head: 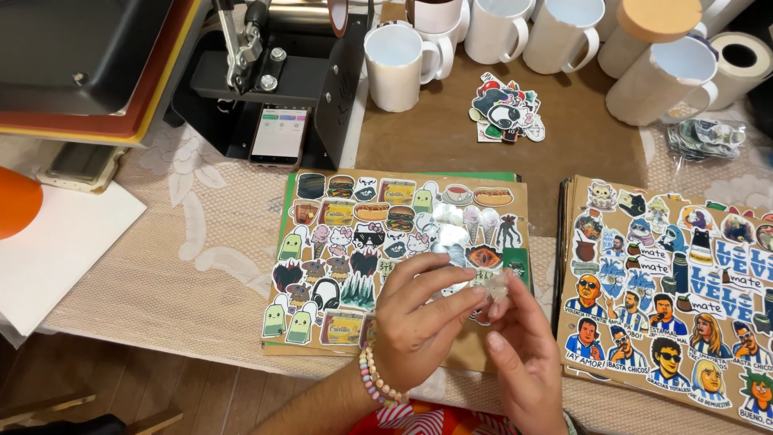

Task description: Peeling the backing off stickers and sticking them onto a board.

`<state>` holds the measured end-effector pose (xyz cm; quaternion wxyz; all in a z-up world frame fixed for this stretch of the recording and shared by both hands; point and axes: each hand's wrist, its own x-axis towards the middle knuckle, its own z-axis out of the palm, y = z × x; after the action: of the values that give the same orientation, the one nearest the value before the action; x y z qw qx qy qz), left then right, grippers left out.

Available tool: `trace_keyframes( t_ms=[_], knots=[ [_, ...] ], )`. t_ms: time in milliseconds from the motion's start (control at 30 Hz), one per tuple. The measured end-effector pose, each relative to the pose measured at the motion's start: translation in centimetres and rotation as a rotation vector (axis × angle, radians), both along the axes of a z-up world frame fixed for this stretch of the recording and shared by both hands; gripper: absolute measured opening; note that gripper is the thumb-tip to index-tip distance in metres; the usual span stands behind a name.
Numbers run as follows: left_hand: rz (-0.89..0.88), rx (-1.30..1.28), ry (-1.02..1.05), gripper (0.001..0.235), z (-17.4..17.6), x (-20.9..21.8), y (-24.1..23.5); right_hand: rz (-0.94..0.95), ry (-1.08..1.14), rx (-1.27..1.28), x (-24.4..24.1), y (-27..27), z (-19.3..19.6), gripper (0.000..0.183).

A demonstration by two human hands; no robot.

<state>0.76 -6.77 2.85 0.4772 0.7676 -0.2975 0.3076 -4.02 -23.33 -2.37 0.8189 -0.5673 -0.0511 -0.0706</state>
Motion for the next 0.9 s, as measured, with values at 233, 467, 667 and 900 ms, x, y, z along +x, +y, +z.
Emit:
trace_keyframes(
  t_ms=[233, 467, 667, 900],
  knots=[
    [-0.013, 0.091, -0.031, 0.02, 0.7, 0.1, 0.1, -0.035, 0.024, -0.211, -0.2, -0.2, 0.2, 0.065],
    [0.008, -0.024, 0.026, 0.011, 1.1, 0.5, -0.2, 0.002, 0.04, -0.282, -0.1, -0.4, 0.6, 0.06],
    [-0.033, -0.013, 0.057, 0.004, 1.2, 0.9, 1.5, -0.028, 0.09, -0.101, 1.3, -0.2, 2.2, 0.07],
    [-0.311, 0.473, 0.544, 0.057, -0.1, 0.7, 7.9, 0.195, -0.178, -1.027, 1.6, 1.3, 2.6, 0.081]
  ],
)
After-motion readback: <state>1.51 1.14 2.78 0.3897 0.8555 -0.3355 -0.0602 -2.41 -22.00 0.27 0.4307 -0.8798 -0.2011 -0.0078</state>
